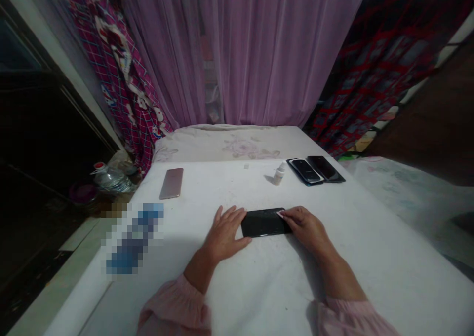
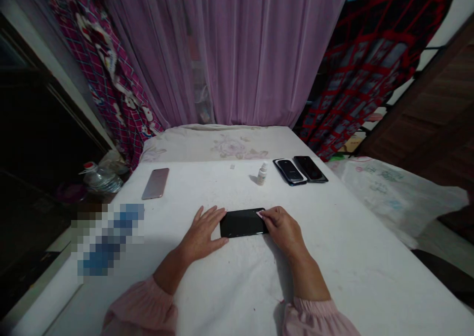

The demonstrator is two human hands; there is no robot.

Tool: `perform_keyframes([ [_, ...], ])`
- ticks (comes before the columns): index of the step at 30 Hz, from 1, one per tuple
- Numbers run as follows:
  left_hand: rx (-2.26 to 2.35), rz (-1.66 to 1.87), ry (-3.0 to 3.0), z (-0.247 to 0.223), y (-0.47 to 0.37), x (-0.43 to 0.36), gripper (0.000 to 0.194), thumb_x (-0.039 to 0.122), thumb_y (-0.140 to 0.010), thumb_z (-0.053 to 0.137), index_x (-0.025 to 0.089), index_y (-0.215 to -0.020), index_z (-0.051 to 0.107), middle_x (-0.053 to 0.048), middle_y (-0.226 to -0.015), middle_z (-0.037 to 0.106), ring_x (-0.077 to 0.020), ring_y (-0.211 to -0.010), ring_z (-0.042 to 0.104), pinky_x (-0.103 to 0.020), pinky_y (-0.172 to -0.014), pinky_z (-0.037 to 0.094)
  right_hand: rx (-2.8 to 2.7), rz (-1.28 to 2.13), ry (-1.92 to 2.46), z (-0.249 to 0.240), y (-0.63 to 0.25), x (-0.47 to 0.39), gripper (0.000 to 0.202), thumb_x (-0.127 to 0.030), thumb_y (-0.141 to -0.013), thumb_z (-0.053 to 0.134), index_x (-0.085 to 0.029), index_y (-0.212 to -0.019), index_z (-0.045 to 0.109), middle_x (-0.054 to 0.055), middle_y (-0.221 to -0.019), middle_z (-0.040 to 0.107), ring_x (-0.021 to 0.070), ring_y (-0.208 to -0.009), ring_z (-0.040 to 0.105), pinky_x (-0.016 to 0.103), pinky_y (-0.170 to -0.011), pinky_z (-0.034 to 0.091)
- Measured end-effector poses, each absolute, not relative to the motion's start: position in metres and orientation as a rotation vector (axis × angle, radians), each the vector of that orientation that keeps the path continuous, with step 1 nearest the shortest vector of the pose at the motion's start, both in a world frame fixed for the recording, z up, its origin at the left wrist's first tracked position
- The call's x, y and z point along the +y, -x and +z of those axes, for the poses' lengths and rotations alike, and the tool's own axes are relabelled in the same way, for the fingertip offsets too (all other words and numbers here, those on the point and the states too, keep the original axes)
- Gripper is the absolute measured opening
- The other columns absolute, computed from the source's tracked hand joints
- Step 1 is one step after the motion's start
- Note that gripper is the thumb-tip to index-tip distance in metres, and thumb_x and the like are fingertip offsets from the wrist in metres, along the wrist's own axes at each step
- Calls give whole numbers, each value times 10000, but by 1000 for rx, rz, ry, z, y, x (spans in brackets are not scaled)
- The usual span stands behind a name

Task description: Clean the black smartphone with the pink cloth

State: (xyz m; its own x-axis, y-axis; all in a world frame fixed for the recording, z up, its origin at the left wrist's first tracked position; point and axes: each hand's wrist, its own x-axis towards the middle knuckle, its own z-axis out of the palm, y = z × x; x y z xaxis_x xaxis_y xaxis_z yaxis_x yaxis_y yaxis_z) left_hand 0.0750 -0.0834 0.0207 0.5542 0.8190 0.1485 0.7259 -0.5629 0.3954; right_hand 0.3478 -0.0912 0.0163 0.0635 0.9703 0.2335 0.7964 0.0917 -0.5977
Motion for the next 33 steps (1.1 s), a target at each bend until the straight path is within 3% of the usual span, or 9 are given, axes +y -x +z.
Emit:
perform_keyframes([
  [8,1277,547,-2520,27,-75,-87,493,457,-912,577,218,-1337,506,-89,-1419,535,-247,-1350,439,-534,-1186,169,-1624,304,1820,10,-345,-89,330,-420,-785,507,-258,-900,770,54,-928,735,234,-858,676,345,-743,514],
  [13,1294,681,-2529,33,-82,-86,244,372,-967,509,246,-1134,635,-39,-1181,703,-194,-1123,628,-450,-1146,296,-1387,307,1725,19,-339,-101,404,-515,-792,479,-223,-823,756,81,-897,737,252,-848,671,367,-765,521],
  [17,1378,686,-2537,37,-89,-82,221,335,-979,485,222,-977,675,-48,-928,751,-201,-898,695,-392,-980,467,-1265,270,1610,26,-334,-110,427,-546,-803,499,-200,-818,749,99,-902,724,252,-866,658,368,-805,517],
  [20,1438,679,-2534,38,-93,-80,224,351,-971,497,203,-983,665,-70,-837,737,-232,-824,696,-379,-836,525,-1210,168,1536,25,-328,-109,435,-530,-818,515,-179,-914,753,105,-942,701,241,-889,645,367,-826,513],
  [23,1453,683,-2510,37,-97,-79,177,325,-946,549,219,-1057,638,-49,-884,739,-213,-830,695,-326,-799,524,-1179,27,1474,23,-322,-102,437,-513,-847,508,-172,-971,751,98,-945,673,227,-883,632,372,-824,511],
  [27,1483,714,-2403,33,-102,-72,105,270,-936,553,243,-1003,630,10,-877,736,-152,-805,693,-220,-717,491,-1189,-90,1410,28,-322,-89,375,-459,-878,521,-181,-984,750,89,-932,667,207,-857,635,365,-817,517],
  [33,1584,773,-2214,28,-106,-50,139,266,-941,494,215,-938,623,16,-717,685,-146,-648,651,-212,-580,424,-1322,-137,1305,46,-325,-66,263,-357,-908,535,-208,-976,740,77,-927,702,189,-860,653,338,-812,535],
])
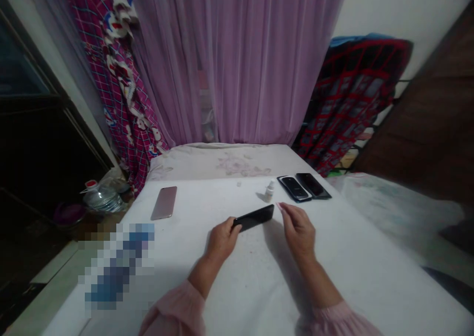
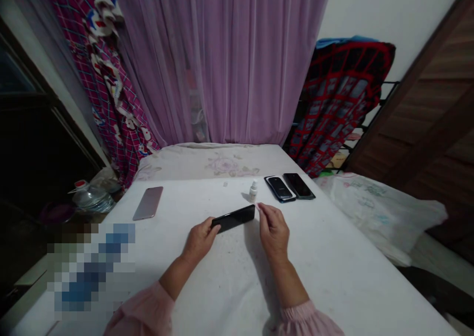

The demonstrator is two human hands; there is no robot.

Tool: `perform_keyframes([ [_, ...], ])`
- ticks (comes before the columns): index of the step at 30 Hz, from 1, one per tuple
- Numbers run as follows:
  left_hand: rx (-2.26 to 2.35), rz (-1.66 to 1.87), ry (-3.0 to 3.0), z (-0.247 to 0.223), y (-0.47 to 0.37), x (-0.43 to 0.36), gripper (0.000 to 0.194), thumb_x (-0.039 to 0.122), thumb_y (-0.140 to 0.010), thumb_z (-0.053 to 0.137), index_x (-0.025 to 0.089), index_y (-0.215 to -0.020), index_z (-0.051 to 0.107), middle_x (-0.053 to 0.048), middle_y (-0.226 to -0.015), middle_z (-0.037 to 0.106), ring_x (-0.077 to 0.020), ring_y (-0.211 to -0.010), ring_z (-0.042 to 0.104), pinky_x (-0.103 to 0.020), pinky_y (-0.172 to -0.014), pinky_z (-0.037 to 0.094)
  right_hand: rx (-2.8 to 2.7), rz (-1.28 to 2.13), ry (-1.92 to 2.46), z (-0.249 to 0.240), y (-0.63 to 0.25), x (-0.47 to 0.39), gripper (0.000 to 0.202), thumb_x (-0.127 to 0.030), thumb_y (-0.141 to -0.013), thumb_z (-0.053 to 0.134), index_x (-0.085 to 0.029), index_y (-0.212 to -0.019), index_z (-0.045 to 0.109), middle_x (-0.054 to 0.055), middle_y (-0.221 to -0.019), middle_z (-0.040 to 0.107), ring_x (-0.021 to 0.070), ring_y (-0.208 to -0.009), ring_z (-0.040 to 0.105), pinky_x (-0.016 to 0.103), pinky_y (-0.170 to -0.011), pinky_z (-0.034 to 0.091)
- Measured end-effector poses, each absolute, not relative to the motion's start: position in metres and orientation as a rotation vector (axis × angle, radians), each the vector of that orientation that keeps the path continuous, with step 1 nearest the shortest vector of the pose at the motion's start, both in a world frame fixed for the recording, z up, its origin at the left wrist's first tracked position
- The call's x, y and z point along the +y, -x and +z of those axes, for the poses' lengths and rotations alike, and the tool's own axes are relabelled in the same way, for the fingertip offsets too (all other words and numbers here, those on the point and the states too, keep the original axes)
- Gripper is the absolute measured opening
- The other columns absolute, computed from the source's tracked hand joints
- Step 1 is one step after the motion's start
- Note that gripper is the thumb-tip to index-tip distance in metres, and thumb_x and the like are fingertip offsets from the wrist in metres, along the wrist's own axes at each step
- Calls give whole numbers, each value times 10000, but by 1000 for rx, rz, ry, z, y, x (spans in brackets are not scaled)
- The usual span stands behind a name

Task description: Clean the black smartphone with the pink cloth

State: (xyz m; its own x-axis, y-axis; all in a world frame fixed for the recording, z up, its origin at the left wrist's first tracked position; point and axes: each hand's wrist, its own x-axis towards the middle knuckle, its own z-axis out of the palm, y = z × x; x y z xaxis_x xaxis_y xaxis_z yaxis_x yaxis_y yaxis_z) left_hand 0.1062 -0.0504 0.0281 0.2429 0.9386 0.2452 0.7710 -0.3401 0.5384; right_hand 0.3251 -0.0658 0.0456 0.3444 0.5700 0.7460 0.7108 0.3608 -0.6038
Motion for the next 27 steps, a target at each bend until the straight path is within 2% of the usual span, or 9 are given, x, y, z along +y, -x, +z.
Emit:
perform_keyframes([
  [7,1452,855,-2139,24,-104,-43,176,282,-918,481,228,-981,636,17,-768,697,-143,-685,655,-208,-608,438,-1488,-200,1338,26,-317,-51,271,-229,-913,495,-215,-1057,724,84,-962,681,178,-860,658,291,-731,557],
  [14,1360,977,-2164,16,-102,-43,208,297,-916,479,245,-1028,646,12,-832,736,-155,-735,694,-215,-665,489,-1612,-257,1337,20,-302,-54,336,-135,-899,466,-219,-1131,695,100,-1038,696,204,-930,647,353,-814,568],
  [21,1286,1014,-2233,11,-102,-41,246,293,-930,446,249,-1090,628,-18,-946,752,-166,-833,711,-233,-745,527,-1772,-215,1199,29,-261,-67,374,-108,-883,469,-200,-1203,639,113,-1036,689,203,-925,648,339,-781,576],
  [27,1309,1003,-2344,9,-99,-40,239,250,-881,413,213,-930,644,-20,-721,704,-164,-628,668,-232,-601,510,-1848,-242,1123,38,-247,-75,339,-119,-901,503,-195,-1209,622,102,-1015,697,186,-873,634,297,-717,562],
])
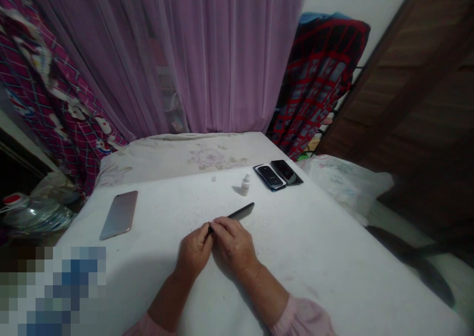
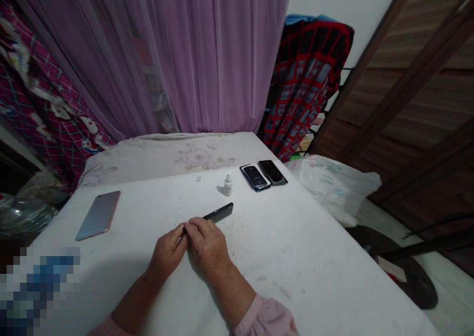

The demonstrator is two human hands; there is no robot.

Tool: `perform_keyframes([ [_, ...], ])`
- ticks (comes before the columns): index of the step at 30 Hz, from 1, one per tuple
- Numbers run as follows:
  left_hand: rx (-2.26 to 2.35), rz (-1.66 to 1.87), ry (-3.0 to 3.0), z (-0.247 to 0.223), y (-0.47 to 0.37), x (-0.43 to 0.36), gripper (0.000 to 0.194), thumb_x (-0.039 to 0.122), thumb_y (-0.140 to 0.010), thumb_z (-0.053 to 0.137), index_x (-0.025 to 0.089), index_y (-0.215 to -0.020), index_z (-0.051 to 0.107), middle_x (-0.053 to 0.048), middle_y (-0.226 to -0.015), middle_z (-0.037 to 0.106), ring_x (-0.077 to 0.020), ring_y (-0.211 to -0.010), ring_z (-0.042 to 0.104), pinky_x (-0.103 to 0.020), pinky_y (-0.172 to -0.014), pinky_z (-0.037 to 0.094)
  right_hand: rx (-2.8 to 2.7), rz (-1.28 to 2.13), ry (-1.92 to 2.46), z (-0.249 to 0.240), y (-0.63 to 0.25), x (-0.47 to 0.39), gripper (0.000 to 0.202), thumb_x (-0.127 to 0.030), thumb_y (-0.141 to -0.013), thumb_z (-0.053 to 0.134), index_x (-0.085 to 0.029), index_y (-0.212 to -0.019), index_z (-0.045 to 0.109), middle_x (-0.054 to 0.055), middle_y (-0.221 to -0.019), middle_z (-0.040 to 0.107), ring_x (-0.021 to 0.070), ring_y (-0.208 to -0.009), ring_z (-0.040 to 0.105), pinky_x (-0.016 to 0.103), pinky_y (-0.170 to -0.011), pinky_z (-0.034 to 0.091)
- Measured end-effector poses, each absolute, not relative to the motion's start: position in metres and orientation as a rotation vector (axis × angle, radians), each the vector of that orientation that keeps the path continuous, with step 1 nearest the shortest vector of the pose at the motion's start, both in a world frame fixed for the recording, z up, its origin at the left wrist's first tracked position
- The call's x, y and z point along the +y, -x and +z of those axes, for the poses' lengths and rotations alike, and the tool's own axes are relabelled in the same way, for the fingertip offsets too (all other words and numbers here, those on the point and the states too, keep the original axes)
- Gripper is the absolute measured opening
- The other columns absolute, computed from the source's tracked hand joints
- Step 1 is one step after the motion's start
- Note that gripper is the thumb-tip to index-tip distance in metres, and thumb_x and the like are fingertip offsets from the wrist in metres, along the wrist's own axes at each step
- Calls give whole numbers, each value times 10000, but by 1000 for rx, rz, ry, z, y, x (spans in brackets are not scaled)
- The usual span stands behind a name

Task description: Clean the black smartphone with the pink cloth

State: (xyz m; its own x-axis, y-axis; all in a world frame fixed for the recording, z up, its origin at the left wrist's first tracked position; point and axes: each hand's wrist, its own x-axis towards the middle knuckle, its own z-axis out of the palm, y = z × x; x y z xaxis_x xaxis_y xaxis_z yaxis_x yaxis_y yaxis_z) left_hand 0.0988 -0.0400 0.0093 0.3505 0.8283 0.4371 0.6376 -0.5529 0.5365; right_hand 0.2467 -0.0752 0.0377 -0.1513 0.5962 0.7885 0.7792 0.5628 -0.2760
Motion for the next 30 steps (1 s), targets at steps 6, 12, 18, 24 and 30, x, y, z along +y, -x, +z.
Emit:
perform_keyframes([
  [6,1317,1026,-2331,8,-98,-40,258,238,-856,400,201,-845,656,-17,-662,687,-157,-579,643,-230,-586,507,-1877,-257,1118,37,-241,-75,279,-133,-889,570,-176,-1151,653,89,-995,704,175,-798,604,287,-668,523],
  [12,1270,953,-2291,14,-99,-43,281,335,-932,437,235,-1080,654,-28,-886,751,-159,-766,699,-224,-712,522,-1831,-240,1209,35,-269,-72,319,-108,-885,509,-216,-1139,669,87,-1009,693,187,-875,624,307,-748,545],
  [18,1306,975,-2324,15,-99,-45,266,351,-932,467,227,-1036,678,-6,-776,738,-148,-676,690,-206,-653,516,-1646,-277,1365,24,-317,-63,433,-33,-824,442,-229,-1117,693,84,-1033,691,204,-941,631,356,-807,559],
  [24,1269,986,-2396,13,-97,-45,266,349,-941,465,240,-1056,679,-9,-840,759,-157,-719,715,-214,-685,539,-1492,-197,1412,19,-334,-59,337,-105,-855,462,-214,-1030,729,83,-989,708,191,-914,650,338,-808,552],
  [30,1232,973,-2422,15,-91,-46,283,359,-951,441,246,-1095,657,-13,-916,766,-161,-777,724,-237,-737,552,-1163,193,1462,8,-339,-55,275,-279,-822,519,-180,-905,762,91,-922,739,206,-865,674,369,-839,541],
])
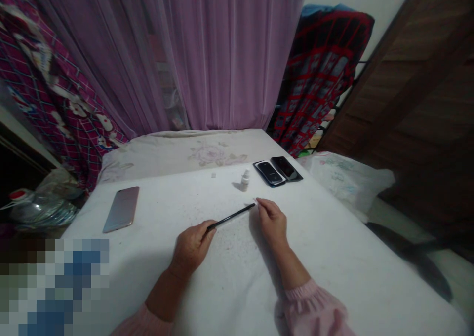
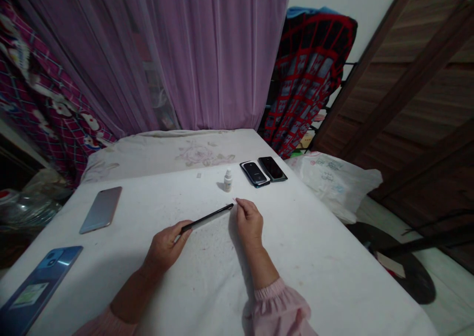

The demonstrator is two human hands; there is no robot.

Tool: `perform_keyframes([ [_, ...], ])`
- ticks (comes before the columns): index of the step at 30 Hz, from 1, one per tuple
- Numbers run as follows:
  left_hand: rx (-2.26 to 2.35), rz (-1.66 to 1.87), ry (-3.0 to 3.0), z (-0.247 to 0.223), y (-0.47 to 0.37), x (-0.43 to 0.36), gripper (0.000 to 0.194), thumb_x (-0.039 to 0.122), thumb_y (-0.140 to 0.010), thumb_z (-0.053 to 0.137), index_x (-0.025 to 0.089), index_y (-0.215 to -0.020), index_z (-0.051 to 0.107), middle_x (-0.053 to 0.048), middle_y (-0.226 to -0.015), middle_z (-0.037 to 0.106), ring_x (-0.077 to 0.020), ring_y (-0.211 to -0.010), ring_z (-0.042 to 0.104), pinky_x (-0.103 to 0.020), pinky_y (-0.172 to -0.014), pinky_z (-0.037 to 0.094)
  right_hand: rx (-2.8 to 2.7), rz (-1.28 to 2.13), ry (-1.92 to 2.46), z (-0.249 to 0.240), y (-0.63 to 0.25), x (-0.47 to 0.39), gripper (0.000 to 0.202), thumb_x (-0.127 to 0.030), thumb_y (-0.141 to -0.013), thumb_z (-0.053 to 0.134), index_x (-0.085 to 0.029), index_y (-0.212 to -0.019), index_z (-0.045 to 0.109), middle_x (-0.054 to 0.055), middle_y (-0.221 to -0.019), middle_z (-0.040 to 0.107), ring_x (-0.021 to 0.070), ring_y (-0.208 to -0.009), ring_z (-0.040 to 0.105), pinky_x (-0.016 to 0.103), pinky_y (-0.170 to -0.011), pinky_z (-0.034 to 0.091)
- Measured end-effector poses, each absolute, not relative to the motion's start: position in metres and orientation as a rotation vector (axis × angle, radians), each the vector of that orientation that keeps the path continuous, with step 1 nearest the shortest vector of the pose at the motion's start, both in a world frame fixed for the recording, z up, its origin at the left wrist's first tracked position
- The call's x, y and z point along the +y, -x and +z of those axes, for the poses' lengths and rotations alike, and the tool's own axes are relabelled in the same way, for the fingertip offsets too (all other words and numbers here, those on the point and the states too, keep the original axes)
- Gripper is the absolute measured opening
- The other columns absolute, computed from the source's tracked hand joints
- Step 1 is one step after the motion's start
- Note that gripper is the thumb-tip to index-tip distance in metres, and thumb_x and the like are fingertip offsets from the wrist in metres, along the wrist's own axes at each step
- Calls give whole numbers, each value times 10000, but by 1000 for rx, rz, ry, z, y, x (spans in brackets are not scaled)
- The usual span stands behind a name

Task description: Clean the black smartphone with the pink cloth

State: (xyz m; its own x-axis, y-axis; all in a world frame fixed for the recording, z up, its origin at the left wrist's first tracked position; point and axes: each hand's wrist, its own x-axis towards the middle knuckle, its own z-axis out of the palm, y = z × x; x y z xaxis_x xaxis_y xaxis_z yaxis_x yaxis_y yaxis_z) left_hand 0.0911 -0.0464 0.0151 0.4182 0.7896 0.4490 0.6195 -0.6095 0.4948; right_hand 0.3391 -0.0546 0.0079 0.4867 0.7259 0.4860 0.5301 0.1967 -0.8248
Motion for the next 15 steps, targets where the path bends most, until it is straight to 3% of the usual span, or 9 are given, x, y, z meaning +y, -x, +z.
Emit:
perform_keyframes([
  [5,1240,956,-2363,20,-90,-49,298,348,-952,430,247,-1143,635,-13,-960,764,-153,-807,725,-228,-751,552,-997,493,1417,13,-329,-56,320,-395,-784,590,-177,-935,768,96,-942,747,207,-819,670,380,-822,536],
  [15,1290,999,-2337,20,-92,-50,309,382,-943,435,232,-1057,680,-15,-853,759,-152,-725,715,-216,-703,540,-863,618,1379,20,-319,-56,378,-455,-730,644,-170,-941,778,103,-915,757,217,-769,669,389,-777,541],
])
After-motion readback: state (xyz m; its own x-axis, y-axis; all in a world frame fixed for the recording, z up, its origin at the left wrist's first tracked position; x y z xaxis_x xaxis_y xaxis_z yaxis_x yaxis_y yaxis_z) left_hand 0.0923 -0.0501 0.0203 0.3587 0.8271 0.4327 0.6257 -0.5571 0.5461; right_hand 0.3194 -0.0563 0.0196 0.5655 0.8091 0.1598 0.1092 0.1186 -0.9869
